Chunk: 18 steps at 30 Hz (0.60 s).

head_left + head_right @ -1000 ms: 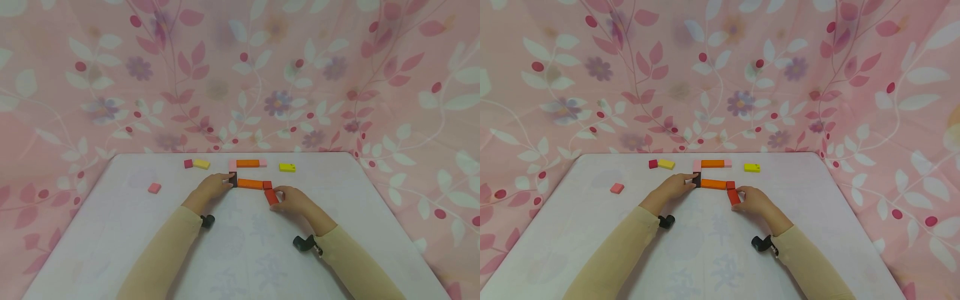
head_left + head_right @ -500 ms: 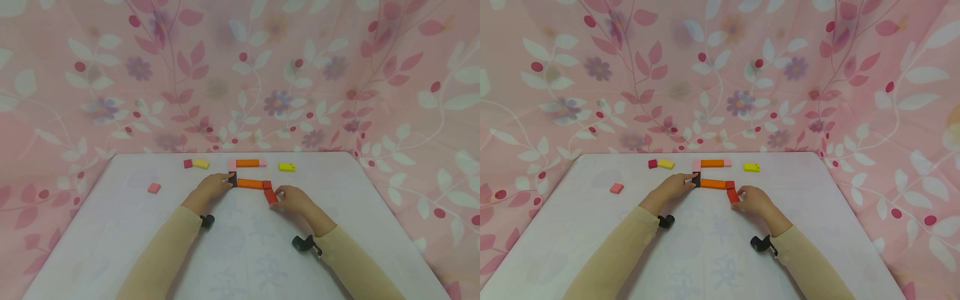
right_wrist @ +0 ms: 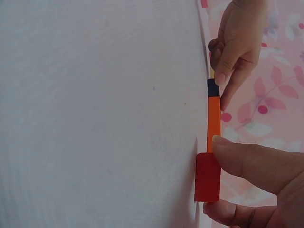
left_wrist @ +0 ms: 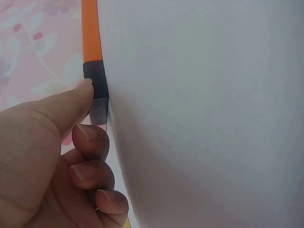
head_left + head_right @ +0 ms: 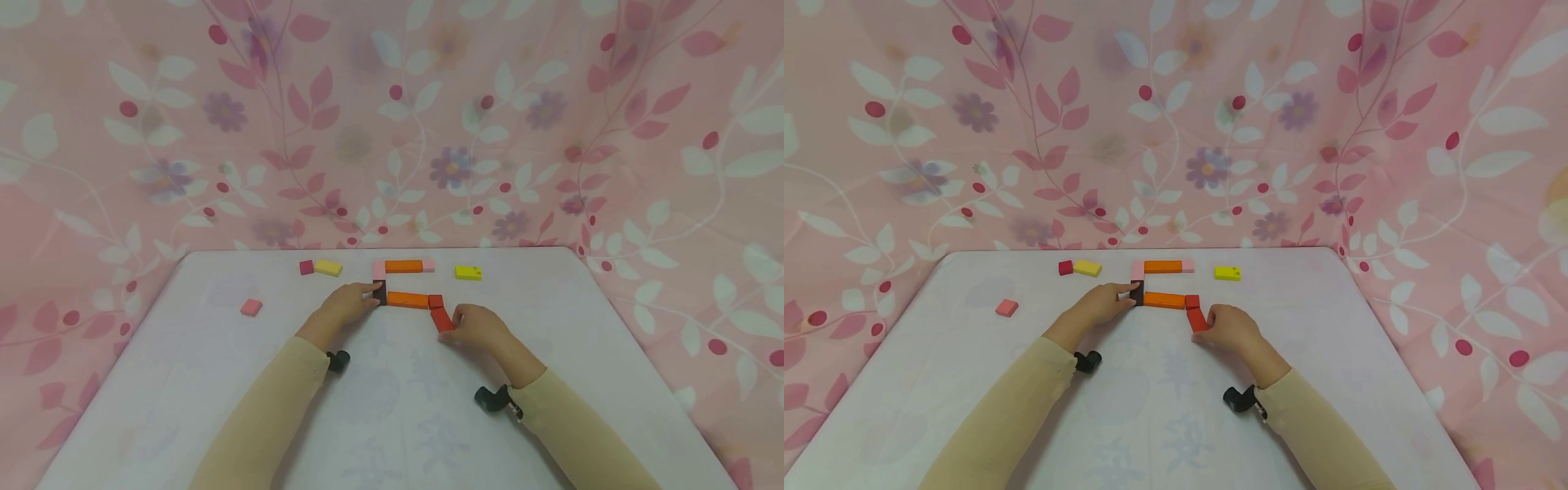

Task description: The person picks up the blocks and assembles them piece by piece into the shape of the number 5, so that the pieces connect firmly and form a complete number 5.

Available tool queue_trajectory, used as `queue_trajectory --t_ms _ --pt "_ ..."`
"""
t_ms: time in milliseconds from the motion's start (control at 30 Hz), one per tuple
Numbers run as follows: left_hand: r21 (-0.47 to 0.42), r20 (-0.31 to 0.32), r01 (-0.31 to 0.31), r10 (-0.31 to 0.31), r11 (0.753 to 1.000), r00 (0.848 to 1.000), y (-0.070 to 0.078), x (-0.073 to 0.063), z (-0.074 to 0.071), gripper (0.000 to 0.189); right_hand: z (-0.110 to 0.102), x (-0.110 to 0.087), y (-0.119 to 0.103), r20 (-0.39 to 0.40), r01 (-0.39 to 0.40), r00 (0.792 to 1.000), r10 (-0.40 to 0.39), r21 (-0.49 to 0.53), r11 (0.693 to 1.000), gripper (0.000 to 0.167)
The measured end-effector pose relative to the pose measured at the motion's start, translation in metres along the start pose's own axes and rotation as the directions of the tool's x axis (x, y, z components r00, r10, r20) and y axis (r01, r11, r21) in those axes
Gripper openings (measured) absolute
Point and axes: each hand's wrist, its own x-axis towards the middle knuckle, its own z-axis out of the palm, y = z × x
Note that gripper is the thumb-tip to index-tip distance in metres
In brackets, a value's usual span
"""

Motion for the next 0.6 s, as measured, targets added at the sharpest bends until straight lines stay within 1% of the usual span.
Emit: queue_trajectory --t_ms 333,600 --pt "0.024 0.000 0.006 -0.006 1.000 1.000 -0.0006 0.0037 0.0005 0.053 -0.0002 -0.0011 -0.0014 -0.011 -0.014 1.000 0.013 -0.016 1.000 0.036" --pt "0.021 -0.001 -0.001 0.001 1.000 1.000 -0.0025 0.0063 0.0017 0.054 -0.0002 -0.0026 -0.0013 -0.016 -0.025 1.000 0.025 -0.022 0.999 0.036"
